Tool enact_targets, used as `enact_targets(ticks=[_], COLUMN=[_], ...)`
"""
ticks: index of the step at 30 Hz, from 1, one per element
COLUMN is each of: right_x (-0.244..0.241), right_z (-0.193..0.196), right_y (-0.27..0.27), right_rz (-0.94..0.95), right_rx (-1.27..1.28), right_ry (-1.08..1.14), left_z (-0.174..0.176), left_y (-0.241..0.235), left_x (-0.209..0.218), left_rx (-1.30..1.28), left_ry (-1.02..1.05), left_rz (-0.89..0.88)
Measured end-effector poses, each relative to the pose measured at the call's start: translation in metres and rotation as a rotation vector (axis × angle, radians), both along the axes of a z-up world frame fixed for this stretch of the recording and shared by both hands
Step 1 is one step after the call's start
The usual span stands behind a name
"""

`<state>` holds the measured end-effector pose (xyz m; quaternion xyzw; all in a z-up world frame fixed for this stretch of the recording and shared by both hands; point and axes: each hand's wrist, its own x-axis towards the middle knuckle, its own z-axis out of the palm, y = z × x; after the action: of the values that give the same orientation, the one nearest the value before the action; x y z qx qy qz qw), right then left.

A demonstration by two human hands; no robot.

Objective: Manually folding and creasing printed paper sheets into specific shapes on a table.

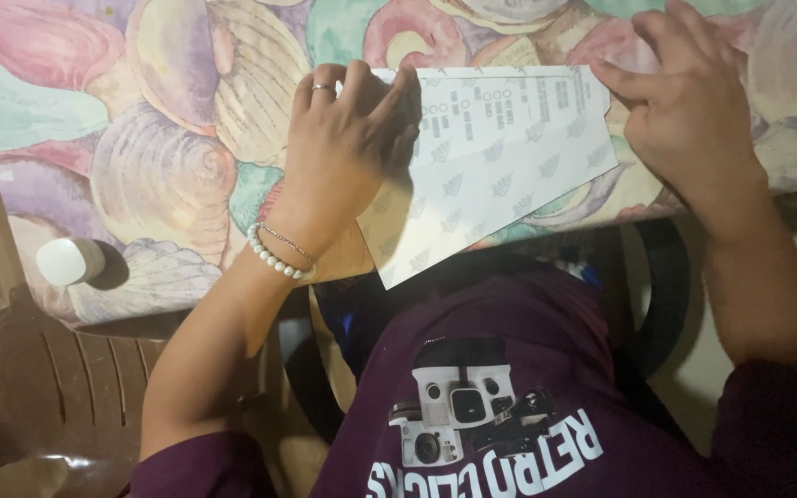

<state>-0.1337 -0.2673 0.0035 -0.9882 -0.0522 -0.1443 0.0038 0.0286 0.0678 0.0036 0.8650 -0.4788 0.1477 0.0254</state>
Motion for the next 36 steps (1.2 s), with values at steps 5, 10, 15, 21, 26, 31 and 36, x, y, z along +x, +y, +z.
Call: enact_targets(ticks=[5,10,15,21,26,31,36], right_x=[0.001,-0.022,-0.028,-0.033,-0.033,-0.033,-0.028], right_z=[0.014,0.007,-0.017,-0.022,-0.018,-0.018,-0.030], right_y=[0.016,0.034,0.025,0.022,0.026,0.027,0.014], right_rz=[-0.049,-0.179,-0.038,-0.055,-0.081,-0.115,-0.011], right_rx=[0.384,0.502,0.470,0.532,0.597,0.699,0.914], right_ry=[-0.061,-0.214,-0.493,-0.501,-0.452,-0.477,-0.581], left_z=[0.007,0.037,0.015,0.000,-0.019,-0.005,0.050], left_y=[-0.006,-0.060,-0.118,-0.144,-0.159,-0.153,-0.119], left_x=[0.005,-0.003,-0.015,-0.013,0.011,0.018,0.011], left_rx=[0.085,0.049,-0.046,0.034,0.045,0.151,-0.165], left_ry=[0.006,0.228,0.374,0.193,0.364,0.574,0.745], left_rz=[-0.015,0.076,-0.152,-0.035,-0.056,-0.159,-0.121])
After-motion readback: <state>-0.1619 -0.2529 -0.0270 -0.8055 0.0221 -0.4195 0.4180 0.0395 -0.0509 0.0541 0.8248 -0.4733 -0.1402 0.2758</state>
